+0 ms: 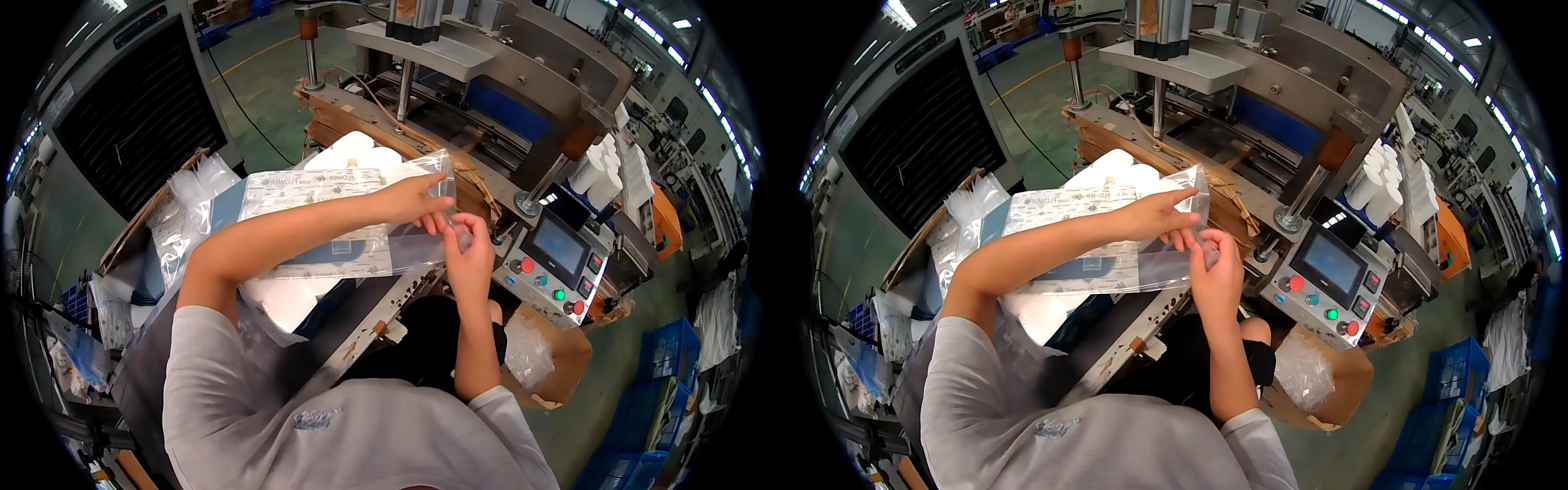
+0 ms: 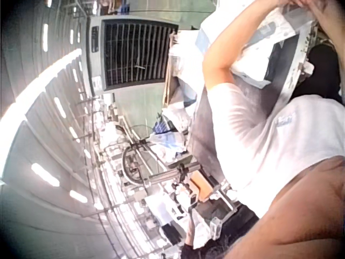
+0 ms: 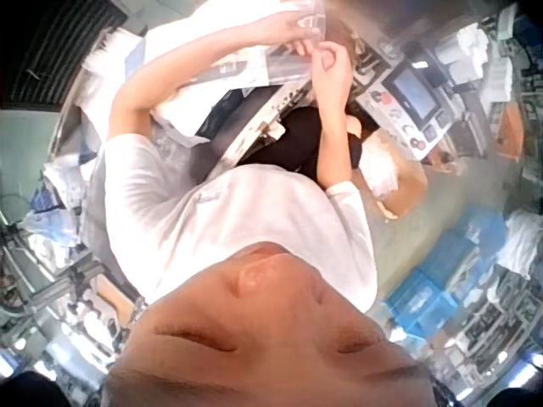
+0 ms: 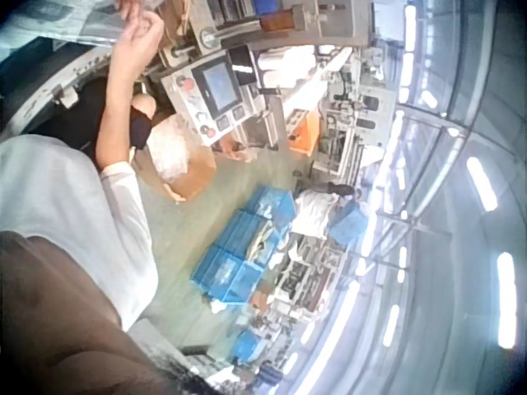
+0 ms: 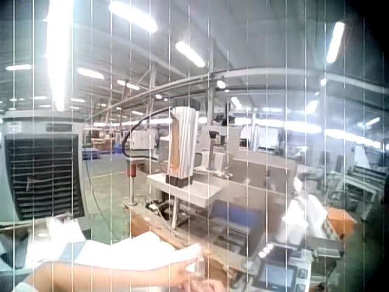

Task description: The person places a plastic bag over a stack of white cylindrical items on a conveyor belt, then pushes the bagged stack through a heat-sealing machine. The person repeats this process for multiple stacks, removing sealed packages and placing new stacks into the machine.

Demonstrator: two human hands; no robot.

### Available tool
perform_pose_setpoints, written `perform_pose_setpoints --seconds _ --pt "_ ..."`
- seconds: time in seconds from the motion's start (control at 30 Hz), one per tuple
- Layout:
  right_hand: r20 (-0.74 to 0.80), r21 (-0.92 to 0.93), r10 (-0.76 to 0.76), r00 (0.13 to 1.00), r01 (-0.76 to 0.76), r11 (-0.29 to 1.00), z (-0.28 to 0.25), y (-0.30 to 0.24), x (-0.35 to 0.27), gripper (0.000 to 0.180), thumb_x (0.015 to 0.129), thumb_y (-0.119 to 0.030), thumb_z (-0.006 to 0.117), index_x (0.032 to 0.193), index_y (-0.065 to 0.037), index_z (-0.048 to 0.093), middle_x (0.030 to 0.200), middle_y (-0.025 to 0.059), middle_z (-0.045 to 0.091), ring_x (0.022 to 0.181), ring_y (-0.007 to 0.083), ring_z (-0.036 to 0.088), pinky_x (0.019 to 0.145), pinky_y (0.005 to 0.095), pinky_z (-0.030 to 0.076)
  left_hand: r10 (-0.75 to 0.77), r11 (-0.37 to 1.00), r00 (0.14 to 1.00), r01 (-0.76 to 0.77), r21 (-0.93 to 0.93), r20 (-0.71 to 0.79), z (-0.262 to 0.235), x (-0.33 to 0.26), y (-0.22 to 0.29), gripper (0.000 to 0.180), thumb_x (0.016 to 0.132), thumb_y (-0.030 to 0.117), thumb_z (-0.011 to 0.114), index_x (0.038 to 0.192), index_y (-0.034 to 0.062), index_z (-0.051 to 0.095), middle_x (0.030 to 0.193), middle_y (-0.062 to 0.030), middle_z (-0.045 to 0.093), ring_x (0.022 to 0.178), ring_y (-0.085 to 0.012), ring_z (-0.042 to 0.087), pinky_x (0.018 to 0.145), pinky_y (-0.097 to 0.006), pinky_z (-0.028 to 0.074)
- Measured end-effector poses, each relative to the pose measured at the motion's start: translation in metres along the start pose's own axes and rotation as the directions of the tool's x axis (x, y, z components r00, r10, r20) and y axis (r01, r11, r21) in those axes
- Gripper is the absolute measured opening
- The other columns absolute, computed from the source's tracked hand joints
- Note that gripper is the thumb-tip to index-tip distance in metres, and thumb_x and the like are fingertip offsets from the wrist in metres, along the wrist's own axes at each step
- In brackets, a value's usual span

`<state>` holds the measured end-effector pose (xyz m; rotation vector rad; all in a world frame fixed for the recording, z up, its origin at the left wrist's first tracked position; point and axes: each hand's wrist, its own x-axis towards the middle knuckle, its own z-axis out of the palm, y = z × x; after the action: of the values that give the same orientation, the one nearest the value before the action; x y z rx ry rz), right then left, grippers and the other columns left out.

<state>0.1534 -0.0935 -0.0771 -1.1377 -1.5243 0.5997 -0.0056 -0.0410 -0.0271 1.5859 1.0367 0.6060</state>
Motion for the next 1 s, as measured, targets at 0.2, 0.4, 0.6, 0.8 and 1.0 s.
perform_pose_setpoints --seconds 0.2,0.4,0.6,0.8,1.0 --pt "0.034 0.393 0.288 0.957 -0.278 0.877 -0.061 0.105 -0.037 0.015 0.088 -0.012 0.059 0.098 0.0 0.061 0.079 0.0014 0.062 0.066 0.0057 0.056 0.06 0.0189 0.044 0.448 0.396 0.882 -0.345 0.851 0.148 -0.048 -0.089 -0.032 0.035 0.093 0.02 0.047 0.124 0.0052 0.051 0.127 -0.0134 0.05 0.116 -0.03 0.047 0.095 -0.041 0.038" --pt "0.007 0.179 0.33 0.944 -0.326 0.928 -0.062 0.099 -0.08 0.018 0.089 -0.013 0.056 0.101 -0.004 0.065 0.083 0.0017 0.064 0.072 0.0103 0.058 0.064 0.0228 0.044 0.168 0.521 0.964 -0.265 0.812 0.208 -0.054 -0.146 -0.046 0.054 0.096 0.034 0.034 0.142 0.0091 0.024 0.15 -0.0085 0.018 0.139 -0.0281 0.011 0.112 -0.043 0.007" --pt "-0.138 -0.149 -0.276 0.951 0.256 0.955 -0.086 0.078 -0.083 0.015 0.078 -0.01 0.064 0.069 0.001 0.062 0.09 0.008 0.064 0.097 0.0266 0.053 0.078 0.0325 0.042 0.175 0.057 0.955 -0.251 0.966 0.238 -0.062 -0.131 -0.035 0.048 0.095 0.033 0.038 0.14 0.0158 0.031 0.149 -0.0062 0.019 0.138 -0.0275 0.014 0.112 -0.046 0.009" --pt "-0.11 0.351 0.039 0.993 0.002 0.936 -0.105 0.104 -0.101 0.027 0.089 -0.019 0.053 0.077 0.001 0.067 0.089 0.0076 0.064 0.099 0.0226 0.051 0.082 0.0326 0.041 0.201 0.369 0.913 -0.406 0.836 0.355 -0.05 -0.089 -0.038 0.048 0.094 0.024 0.043 0.139 0.0116 0.032 0.148 -0.0093 0.021 0.137 -0.027 0.019 0.111 -0.042 0.017" --pt "-0.204 0.087 0.176 0.963 -0.161 0.983 -0.102 0.129 -0.099 0.031 0.094 -0.02 0.048 0.087 0.003 0.067 0.093 0.0098 0.064 0.097 0.017 0.052 0.089 0.0294 0.037 0.264 0.367 0.873 -0.484 0.794 0.41 -0.053 -0.056 -0.044 0.058 0.095 0.042 0.036 0.142 0.0106 0.023 0.149 -0.013 0.017 0.139 -0.0256 0.013 0.112 -0.041 0.012"
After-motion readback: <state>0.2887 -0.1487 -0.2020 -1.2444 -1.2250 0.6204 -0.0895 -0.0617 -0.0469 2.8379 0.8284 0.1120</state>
